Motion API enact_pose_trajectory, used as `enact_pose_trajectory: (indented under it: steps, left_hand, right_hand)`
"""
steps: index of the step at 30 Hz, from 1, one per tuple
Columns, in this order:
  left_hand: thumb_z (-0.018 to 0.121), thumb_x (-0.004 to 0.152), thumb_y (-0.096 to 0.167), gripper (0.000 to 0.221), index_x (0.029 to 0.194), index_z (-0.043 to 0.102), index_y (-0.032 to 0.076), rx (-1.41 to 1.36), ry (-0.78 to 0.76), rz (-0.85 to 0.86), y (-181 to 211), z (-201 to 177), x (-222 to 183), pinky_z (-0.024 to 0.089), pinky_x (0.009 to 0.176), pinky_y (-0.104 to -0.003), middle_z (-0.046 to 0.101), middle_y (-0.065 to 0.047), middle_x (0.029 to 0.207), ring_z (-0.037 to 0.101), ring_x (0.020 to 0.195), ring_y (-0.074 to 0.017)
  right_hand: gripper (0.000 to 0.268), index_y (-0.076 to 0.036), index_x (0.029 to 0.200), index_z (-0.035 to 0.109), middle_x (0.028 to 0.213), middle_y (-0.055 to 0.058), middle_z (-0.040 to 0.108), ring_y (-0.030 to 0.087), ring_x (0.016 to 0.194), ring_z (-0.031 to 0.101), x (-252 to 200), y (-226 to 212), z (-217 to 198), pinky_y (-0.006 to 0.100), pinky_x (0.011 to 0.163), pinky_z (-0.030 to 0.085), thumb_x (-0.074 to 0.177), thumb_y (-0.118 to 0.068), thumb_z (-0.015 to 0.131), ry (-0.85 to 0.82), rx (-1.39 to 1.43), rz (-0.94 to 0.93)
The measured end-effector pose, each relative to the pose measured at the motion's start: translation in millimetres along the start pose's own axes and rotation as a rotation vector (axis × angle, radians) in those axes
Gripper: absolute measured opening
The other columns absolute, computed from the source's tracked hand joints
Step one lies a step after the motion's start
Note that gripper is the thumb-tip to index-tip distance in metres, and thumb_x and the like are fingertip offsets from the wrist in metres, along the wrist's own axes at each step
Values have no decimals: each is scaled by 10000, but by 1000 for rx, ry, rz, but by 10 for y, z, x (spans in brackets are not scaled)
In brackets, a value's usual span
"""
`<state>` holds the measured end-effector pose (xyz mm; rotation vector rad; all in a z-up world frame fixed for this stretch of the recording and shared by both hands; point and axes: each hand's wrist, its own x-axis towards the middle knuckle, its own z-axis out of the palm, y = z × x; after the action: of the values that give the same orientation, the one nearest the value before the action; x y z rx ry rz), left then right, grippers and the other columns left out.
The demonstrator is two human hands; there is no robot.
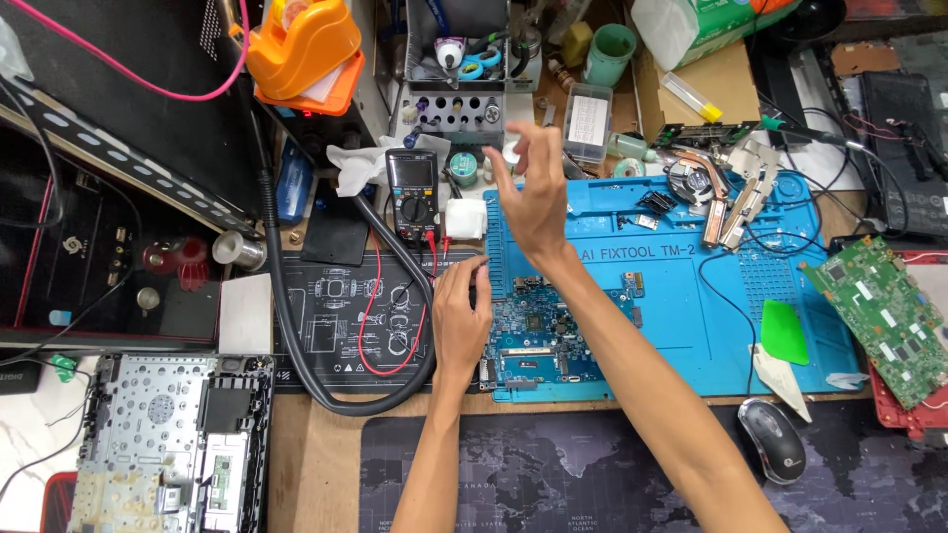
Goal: Repairing a laptop motherboard using a heat gun, probe, and cleaning cloth
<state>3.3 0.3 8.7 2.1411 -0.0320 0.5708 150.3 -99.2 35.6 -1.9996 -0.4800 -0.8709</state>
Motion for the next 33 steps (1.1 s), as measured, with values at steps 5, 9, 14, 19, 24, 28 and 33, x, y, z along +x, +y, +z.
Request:
enact_pose_trajectory:
  steps: [5,9,14,19,24,28,33]
  left_hand:
    - [510,1069,159,189,1130,671,80,4,-8,-13,7,11,10,474,791,-322,665,-86,878,659,819,-230]
    - [510,1072,163,194,1136,672,77,18,-15,-19,23,10,4,478,796,-330,677,-92,893,663,824,-233]
    - [510,1074,158,195,1129,676,71,22,-17,-15,11,33,0,477,789,-326,674,-95,879,658,819,-227]
    - [509,1077,163,192,1129,675,83,47,-23,-7,12,36,-21,477,792,-329,672,-90,880,658,832,-233]
    - [504,1082,169,199,1132,676,81,43,-22,-28,39,35,-16,475,786,-332,668,-87,874,658,836,-229]
    - [509,1079,167,197,1128,680,83,47,-27,-26,37,37,-22,482,798,-337,672,-89,875,662,840,-239]
    - [508,1082,172,203,1127,685,84,57,-19,-22,17,55,-32,484,803,-343,678,-91,879,666,853,-241]
  right_hand:
    - [91,-52,1042,663,852,45,528,170,709,610,-263,-37,-490,280,640,541,1014,-129,701,-216,73,79]
    - [138,-67,953,702,835,57,595,169,757,624,-492,101,-960,290,735,545,1028,-183,694,-325,64,178]
    - [132,-79,947,715,852,47,625,173,811,652,-728,339,-1411,316,771,543,1029,-181,700,-278,12,289]
    - [121,-56,988,719,853,85,649,203,812,666,-884,434,-1629,336,765,553,1037,-161,683,-285,21,361]
    - [138,-52,1017,723,829,106,652,204,790,655,-935,484,-1658,347,746,547,1056,-166,656,-245,77,426]
    - [130,-45,998,718,840,101,657,212,791,660,-965,489,-1637,334,750,553,1054,-135,643,-264,57,372]
    - [137,-50,990,713,828,87,654,202,784,674,-984,470,-1615,312,727,556,1059,-132,628,-301,-1,292]
